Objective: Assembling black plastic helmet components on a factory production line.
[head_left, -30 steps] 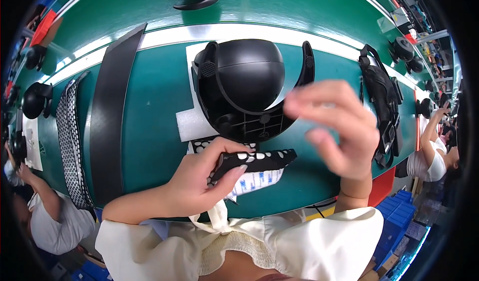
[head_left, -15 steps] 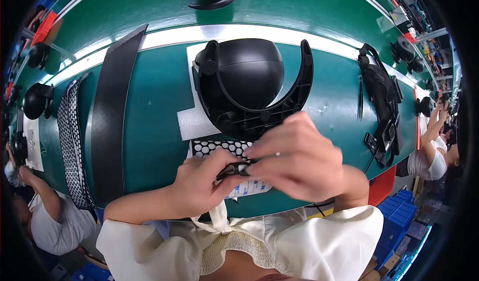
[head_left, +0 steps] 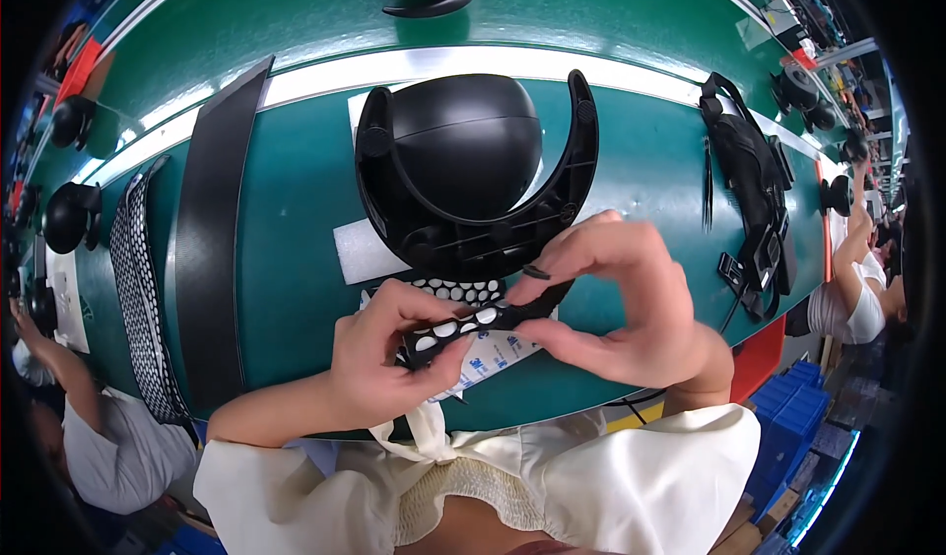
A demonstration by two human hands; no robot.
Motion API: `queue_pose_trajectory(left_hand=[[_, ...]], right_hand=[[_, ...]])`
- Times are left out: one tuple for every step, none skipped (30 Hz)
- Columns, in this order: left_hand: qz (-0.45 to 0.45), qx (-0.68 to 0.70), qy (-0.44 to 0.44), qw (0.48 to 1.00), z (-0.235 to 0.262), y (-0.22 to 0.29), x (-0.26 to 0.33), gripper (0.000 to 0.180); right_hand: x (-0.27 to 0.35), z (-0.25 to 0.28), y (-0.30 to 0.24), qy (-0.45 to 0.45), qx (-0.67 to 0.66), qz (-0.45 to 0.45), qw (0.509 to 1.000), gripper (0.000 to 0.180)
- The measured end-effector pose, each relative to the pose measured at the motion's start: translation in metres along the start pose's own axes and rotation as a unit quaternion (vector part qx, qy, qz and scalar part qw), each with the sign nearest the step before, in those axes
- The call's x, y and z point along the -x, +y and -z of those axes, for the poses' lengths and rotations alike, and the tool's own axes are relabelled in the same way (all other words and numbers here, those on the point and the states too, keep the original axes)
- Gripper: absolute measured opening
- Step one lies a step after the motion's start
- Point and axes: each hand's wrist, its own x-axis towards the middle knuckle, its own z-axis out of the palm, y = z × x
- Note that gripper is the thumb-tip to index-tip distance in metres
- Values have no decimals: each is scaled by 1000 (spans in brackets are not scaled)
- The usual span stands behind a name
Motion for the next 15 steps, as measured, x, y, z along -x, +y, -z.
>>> queue_pose_trajectory(left_hand=[[0,0,-1,1000,1,1,-1,28],[-22,-37,3,999,1,2,-2,29],[-44,-74,7,996,2,3,-3,29],[-45,-73,6,996,2,1,-2,29],[-40,-59,13,997,2,-1,0,28],[-36,-45,20,998,1,-1,2,26],[-37,-45,20,998,1,-1,3,26],[5,-12,23,1000,1,1,3,25],[46,21,26,998,1,2,3,24],[85,70,24,994,0,5,3,21],[86,71,26,993,0,3,4,21],[85,83,13,993,-1,-2,6,22],[84,95,-1,992,-1,-8,8,22],[25,143,-40,989,1,-17,5,20],[25,144,-38,988,3,-20,4,20]], right_hand=[[-1,-2,-1,0,0,0,1000,45],[-2,-4,-2,14,58,46,997,42],[-1,-5,-2,27,117,91,989,39],[1,-5,-3,1,167,119,979,35],[3,-7,-2,1,167,120,979,35],[6,-10,2,0,177,156,972,34],[10,-13,6,-2,187,191,964,34],[12,-16,8,-39,159,185,969,33],[12,-14,7,-41,159,186,969,33],[9,-10,4,-57,139,173,973,32],[6,-8,2,-75,118,159,977,32],[6,-9,6,22,71,135,988,28],[2,-7,4,74,0,60,995,29],[-1,-10,6,147,-46,32,987,33],[-4,0,4,68,27,1,997,43]])
